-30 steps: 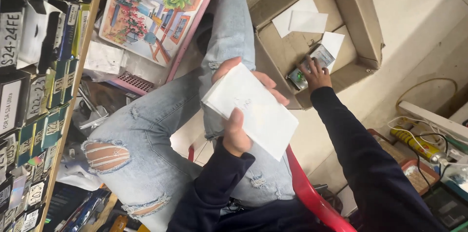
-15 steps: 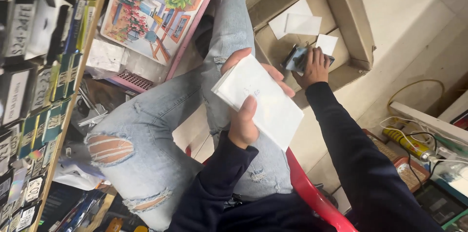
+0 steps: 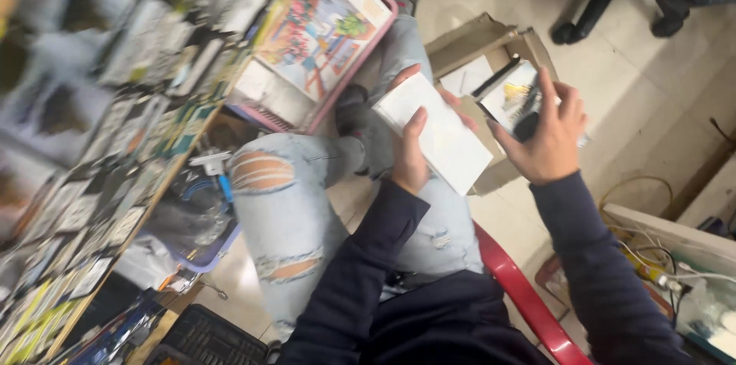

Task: The person sits on a red chair and handles small boxes and cards, placing them into a cardboard box on the floor. They also pick up items from a nearby shelf and organize them on their lap.

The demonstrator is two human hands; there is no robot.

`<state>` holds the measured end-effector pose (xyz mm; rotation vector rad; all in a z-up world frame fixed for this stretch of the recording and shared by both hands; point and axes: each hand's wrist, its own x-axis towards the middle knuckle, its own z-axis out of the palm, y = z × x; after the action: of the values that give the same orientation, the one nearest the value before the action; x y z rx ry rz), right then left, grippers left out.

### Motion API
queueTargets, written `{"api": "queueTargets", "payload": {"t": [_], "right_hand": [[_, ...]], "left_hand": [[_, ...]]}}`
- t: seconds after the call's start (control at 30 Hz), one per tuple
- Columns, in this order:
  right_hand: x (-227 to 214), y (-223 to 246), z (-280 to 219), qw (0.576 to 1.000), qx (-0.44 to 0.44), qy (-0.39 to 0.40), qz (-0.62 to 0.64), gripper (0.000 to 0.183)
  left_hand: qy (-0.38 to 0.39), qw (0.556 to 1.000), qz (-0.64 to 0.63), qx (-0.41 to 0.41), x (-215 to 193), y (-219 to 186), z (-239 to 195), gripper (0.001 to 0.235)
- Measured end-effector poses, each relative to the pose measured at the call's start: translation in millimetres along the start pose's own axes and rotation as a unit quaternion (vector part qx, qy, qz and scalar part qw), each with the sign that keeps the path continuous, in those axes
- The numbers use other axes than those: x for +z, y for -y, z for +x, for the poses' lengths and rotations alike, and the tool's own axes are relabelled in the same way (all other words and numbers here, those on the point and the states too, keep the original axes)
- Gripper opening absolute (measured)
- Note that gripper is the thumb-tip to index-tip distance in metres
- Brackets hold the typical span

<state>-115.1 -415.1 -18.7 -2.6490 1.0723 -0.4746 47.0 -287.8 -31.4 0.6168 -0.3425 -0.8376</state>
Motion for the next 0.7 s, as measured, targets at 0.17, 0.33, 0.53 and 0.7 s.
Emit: {"api": "queueTargets", "payload": {"t": [0.17, 0.33, 0.53, 0.7], "right_hand": [[-59, 59, -7, 0.986, -0.104, 0.001, -0.134, 0.099], [-105, 125, -18, 0.953, -0.173, 0.007, -0.25, 0.106], [-139, 206, -29, 0.91, -0.286, -0.032, -0.3, 0.105], [-134, 259, -27, 0.875, -0.382, -0.033, -0.297, 0.107]], "left_hand": [[-0.057, 0.991, -0.115, 0.021, 21, -63, -21, 0.056], [-0.031, 0.972, -0.226, 0.049, 13, -101, -44, 0.061], [-0.095, 0.946, -0.258, 0.172, 4, -156, -83, 0.061], [-0.077, 0.901, -0.303, 0.3, -12, -208, -106, 0.06]]}}
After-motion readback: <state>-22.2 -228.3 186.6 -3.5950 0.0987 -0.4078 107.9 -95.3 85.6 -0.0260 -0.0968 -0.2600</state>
